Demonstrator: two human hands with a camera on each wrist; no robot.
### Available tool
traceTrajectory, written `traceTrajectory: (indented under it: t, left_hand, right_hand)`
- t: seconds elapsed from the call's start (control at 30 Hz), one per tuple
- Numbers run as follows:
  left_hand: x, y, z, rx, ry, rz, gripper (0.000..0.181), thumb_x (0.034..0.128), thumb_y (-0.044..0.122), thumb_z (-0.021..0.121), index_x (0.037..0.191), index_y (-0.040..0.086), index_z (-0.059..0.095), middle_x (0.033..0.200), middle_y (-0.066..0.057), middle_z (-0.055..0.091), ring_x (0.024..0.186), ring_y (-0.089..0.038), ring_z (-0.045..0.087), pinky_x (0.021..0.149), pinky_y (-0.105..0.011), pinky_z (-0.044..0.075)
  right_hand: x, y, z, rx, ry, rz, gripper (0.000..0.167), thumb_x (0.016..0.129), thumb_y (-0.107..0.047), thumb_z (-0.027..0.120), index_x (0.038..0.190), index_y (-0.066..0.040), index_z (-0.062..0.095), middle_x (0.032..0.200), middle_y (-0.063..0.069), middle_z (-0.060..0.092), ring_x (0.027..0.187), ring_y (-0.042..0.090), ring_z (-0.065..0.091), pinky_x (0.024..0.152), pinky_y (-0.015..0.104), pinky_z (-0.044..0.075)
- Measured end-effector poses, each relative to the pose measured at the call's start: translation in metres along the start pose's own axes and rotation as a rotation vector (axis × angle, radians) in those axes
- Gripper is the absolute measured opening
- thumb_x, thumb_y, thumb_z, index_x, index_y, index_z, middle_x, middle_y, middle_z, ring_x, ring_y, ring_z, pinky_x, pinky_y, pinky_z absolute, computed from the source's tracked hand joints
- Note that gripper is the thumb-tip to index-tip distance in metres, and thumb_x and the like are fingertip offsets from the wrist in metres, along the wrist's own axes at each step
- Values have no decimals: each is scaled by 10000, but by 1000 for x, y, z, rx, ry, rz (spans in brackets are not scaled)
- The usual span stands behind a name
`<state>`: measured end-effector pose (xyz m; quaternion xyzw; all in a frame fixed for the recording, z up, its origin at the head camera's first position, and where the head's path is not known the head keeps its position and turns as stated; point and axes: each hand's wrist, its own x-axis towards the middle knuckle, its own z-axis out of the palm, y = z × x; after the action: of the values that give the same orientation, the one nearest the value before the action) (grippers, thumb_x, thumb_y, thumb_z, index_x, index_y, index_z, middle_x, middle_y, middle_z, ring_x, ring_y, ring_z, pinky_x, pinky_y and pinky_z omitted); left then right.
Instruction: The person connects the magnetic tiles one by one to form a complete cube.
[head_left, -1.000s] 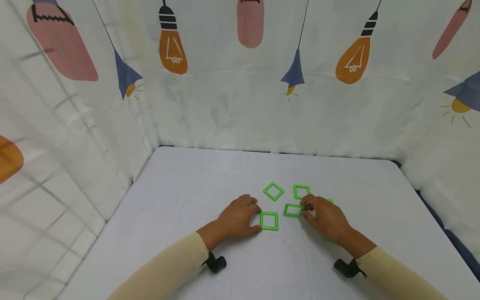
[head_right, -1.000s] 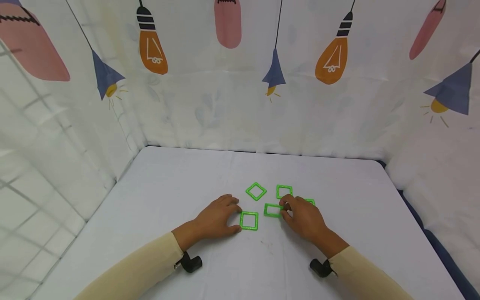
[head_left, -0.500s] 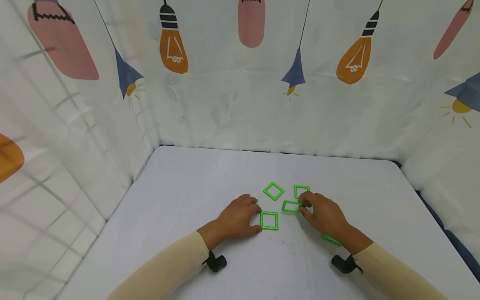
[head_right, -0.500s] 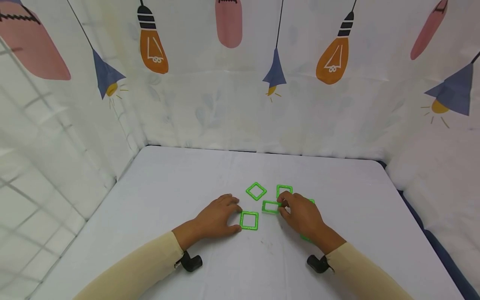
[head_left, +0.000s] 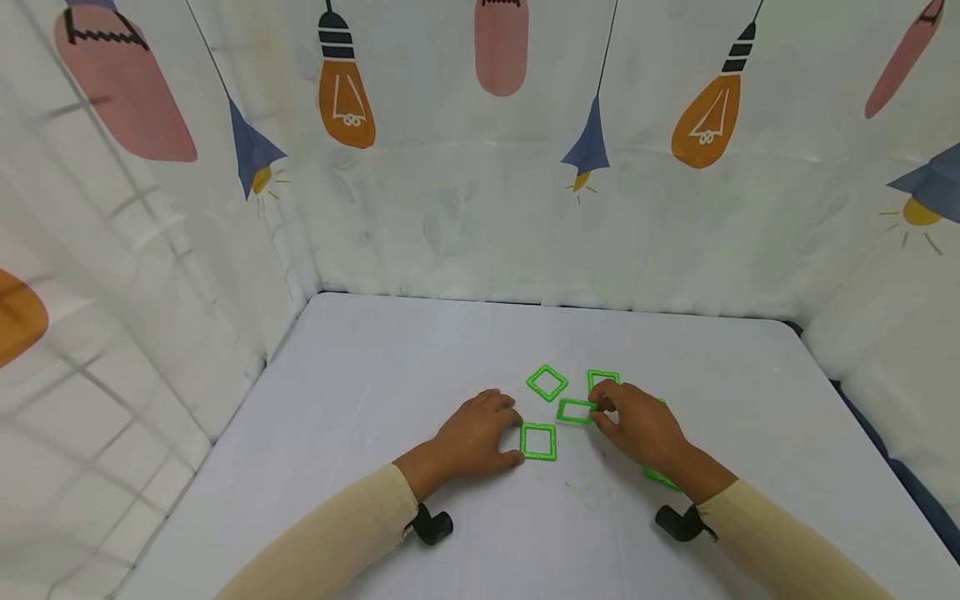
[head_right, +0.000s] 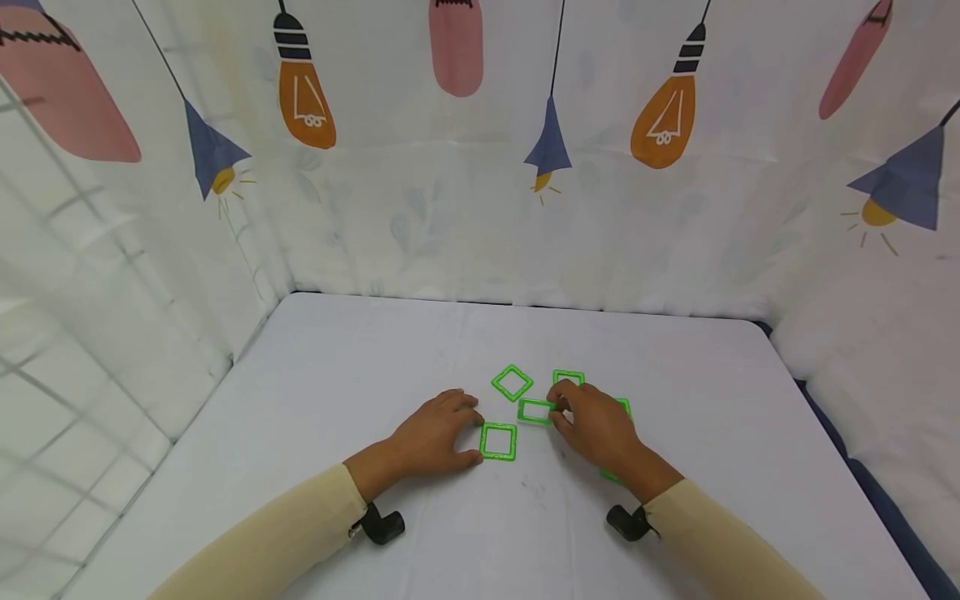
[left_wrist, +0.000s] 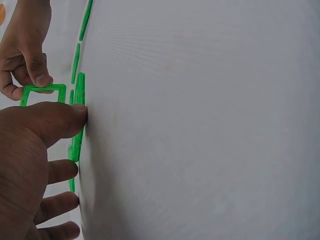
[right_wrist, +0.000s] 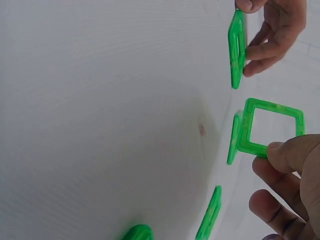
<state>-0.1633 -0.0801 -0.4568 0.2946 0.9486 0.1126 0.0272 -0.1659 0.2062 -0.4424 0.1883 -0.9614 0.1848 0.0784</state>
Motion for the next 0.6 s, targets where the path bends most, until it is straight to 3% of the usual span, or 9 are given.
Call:
traceTrajectory:
  t: [0.6]
  left_hand:
    - [0, 0, 0, 6, 7, 12, 485, 901, 485, 751, 1274, 184, 679, 1430, -47, 557, 1403, -235, 427, 1141, -419, 357]
  right_hand:
    - [8, -10, 2, 8, -27, -6, 237, 901, -187, 804, 1071, -194, 638, 973, 30, 721, 861, 215, 679, 573, 287, 479]
